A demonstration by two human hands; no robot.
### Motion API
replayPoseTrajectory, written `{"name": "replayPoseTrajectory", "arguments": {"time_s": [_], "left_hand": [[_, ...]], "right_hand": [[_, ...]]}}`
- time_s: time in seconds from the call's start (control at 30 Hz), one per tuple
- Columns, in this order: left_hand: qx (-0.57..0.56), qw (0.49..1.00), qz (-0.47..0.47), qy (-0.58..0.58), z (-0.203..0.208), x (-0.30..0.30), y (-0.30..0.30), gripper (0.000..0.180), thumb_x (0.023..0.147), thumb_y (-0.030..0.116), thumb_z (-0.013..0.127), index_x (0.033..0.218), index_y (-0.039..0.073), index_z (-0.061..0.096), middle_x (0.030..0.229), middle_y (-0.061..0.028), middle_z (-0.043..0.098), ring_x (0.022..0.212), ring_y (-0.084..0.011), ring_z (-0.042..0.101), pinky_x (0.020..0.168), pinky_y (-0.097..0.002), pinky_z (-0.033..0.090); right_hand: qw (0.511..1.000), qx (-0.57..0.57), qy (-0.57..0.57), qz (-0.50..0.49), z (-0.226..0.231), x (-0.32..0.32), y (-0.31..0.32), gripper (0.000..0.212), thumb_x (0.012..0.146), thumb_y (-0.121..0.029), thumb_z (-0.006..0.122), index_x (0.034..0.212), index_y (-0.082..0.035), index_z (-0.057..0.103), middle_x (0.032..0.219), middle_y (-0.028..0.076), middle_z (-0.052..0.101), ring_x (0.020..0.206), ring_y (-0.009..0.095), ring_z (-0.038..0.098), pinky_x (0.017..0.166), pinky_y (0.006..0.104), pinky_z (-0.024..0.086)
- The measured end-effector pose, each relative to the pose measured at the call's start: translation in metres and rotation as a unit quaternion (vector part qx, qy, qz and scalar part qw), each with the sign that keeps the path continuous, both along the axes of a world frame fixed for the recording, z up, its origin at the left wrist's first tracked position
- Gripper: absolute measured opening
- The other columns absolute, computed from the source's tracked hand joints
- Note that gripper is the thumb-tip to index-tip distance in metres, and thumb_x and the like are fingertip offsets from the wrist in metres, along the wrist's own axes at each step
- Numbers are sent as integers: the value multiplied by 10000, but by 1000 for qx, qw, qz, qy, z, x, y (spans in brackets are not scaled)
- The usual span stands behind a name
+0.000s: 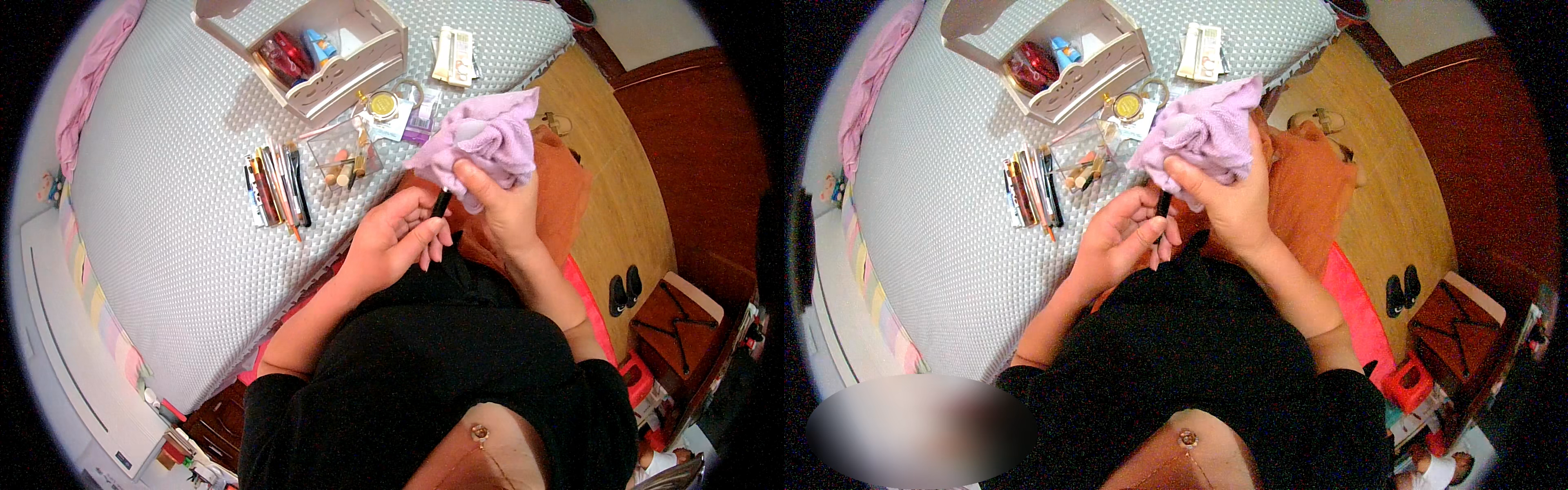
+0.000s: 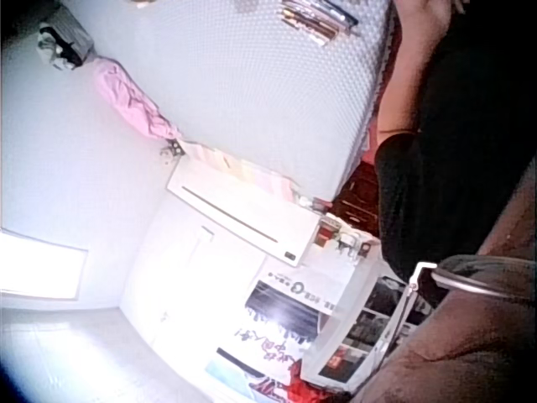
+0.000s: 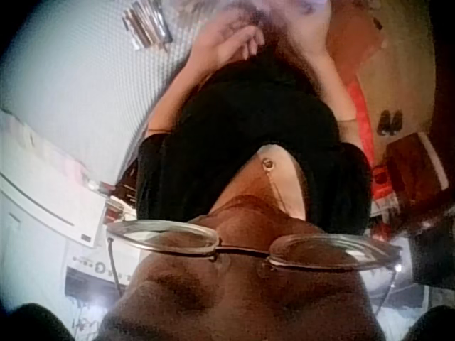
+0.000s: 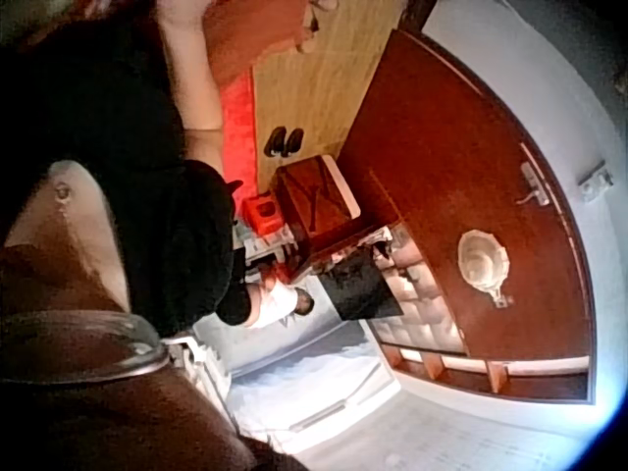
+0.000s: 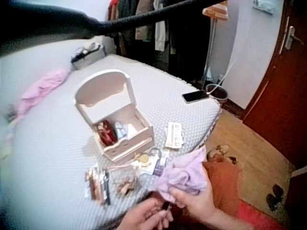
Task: The person sits on a bed and cleans various makeup brushes and cosmetic tools using a purple cloth. They pick up each brush from a wooden organizer, wipe the bristles and handles, and place them back down on the bed surface.
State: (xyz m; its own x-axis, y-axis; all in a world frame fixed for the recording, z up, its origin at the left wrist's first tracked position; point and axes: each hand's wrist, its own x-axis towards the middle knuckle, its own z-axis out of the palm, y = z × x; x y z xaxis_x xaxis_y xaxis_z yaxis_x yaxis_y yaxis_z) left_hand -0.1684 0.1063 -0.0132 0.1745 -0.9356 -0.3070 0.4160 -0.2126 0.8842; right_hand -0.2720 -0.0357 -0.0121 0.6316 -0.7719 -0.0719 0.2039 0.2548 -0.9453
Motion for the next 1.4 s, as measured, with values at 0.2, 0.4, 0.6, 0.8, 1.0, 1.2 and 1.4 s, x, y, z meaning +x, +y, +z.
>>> {"name": "replayPoseTrajectory", "arguments": {"time_s": [0.2,0.4,0.6,0.8,1.0,1.2,1.4], "left_hand": [[17,999,-8,50,0,4,4,95,948,53,529,1033,24,499,861,-73,612,699,-113,590,571,-227,478],[-15,995,90,-28,-15,5,7,180,869,28,645,963,63,495,859,-12,553,765,-82,529,660,-219,438],[6,986,161,-51,-4,3,-5,231,828,-1,681,911,76,480,828,19,488,737,-72,470,672,-204,411],[-34,960,207,-186,-20,-2,-8,220,757,35,704,870,20,516,809,-19,516,738,-94,514,644,-252,449],[-33,924,207,-319,-33,4,-6,207,733,21,688,847,4,515,801,-40,526,752,-96,529,652,-259,467],[-20,983,155,-96,-13,0,-5,169,881,31,636,996,12,514,849,-9,537,740,-90,533,675,-233,463],[9,994,101,31,-11,7,-2,129,940,97,562,1044,27,533,872,-19,583,684,-83,528,624,-217,438]], "right_hand": [[997,16,-53,-47,-6,-1,-8,492,800,-36,729,1232,-20,494,1113,71,611,1003,166,606,875,314,495],[987,43,-108,-110,-9,-4,-35,404,870,-85,677,1230,-24,504,1125,69,610,989,164,609,864,299,497],[981,-140,17,-134,-10,-9,-3,462,848,-72,677,1255,-19,467,1165,90,557,1009,214,585,867,308,472],[854,-506,113,46,8,-2,-2,519,679,-12,678,1178,-150,638,1036,147,534,953,327,557,822,359,472],[853,-485,136,136,10,-3,-2,497,684,-43,687,1168,-126,614,1041,156,550,951,355,579,804,393,494],[832,-536,136,47,7,2,-19,523,644,-30,698,1152,-120,614,1028,143,546,940,351,565,788,404,485],[886,-448,66,99,-2,-2,-10,459,698,-27,685,1148,-93,619,1035,134,556,953,314,573,829,353,474]]}}
